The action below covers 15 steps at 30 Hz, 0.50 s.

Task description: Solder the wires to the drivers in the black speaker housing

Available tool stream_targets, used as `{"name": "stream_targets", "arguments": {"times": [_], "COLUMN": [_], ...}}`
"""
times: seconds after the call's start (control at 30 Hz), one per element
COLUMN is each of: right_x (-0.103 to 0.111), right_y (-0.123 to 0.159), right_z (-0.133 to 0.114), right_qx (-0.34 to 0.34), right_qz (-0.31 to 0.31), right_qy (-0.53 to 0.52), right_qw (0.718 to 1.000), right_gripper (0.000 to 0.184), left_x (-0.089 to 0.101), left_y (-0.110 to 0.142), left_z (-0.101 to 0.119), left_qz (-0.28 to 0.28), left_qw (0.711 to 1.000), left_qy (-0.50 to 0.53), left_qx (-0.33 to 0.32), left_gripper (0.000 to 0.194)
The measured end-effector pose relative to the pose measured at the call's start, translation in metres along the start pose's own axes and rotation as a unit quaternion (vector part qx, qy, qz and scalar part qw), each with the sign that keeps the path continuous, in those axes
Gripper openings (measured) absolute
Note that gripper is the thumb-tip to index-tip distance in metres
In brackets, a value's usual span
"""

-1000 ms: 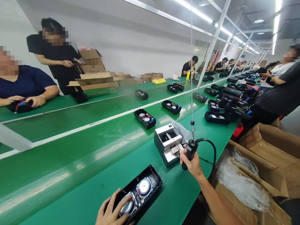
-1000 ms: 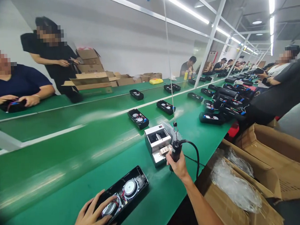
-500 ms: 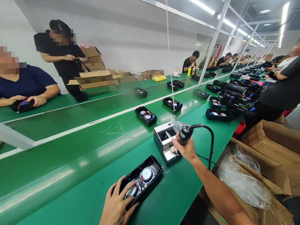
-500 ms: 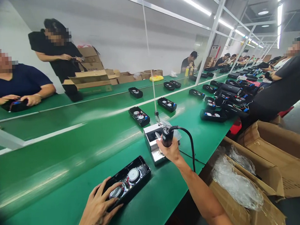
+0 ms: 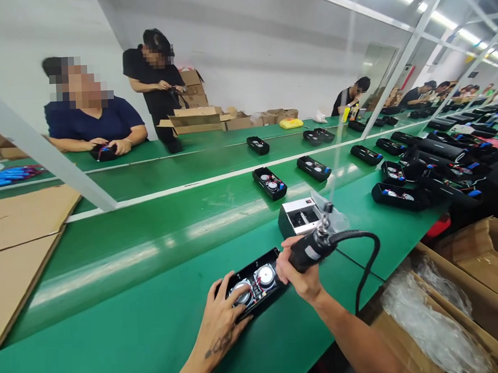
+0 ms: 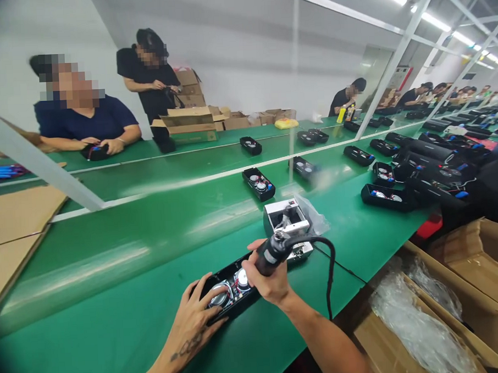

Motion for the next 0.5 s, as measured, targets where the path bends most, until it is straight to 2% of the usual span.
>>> {"name": "stream_targets", "arguments": {"times": [0.17, 0.5], "right_x": [-0.002, -0.001], "right_y": [0.003, 0.006], "right_z": [0.015, 0.021], "right_qx": [-0.028, -0.042], "right_qz": [-0.005, -0.014], "right_qy": [0.024, 0.045], "right_qw": [0.999, 0.998], "right_gripper": [0.033, 0.033], "left_x": [-0.004, -0.001], "left_y": [0.002, 0.001], "left_z": [-0.001, -0.001], "left_qz": [0.004, -0.016], "left_qw": [1.000, 1.000], "left_qy": [0.013, -0.009], "left_qx": [0.002, -0.005], "left_gripper": [0.009, 0.008]}}
Point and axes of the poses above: each hand's wrist, its own y-axis away from the middle knuckle, its own x-axis out of the back of the hand, z = x × y, the point moved 1 cm from there along -y, towards the middle knuckle, and after that the axes turned 4 degrees about x, right-handed, at the moved point
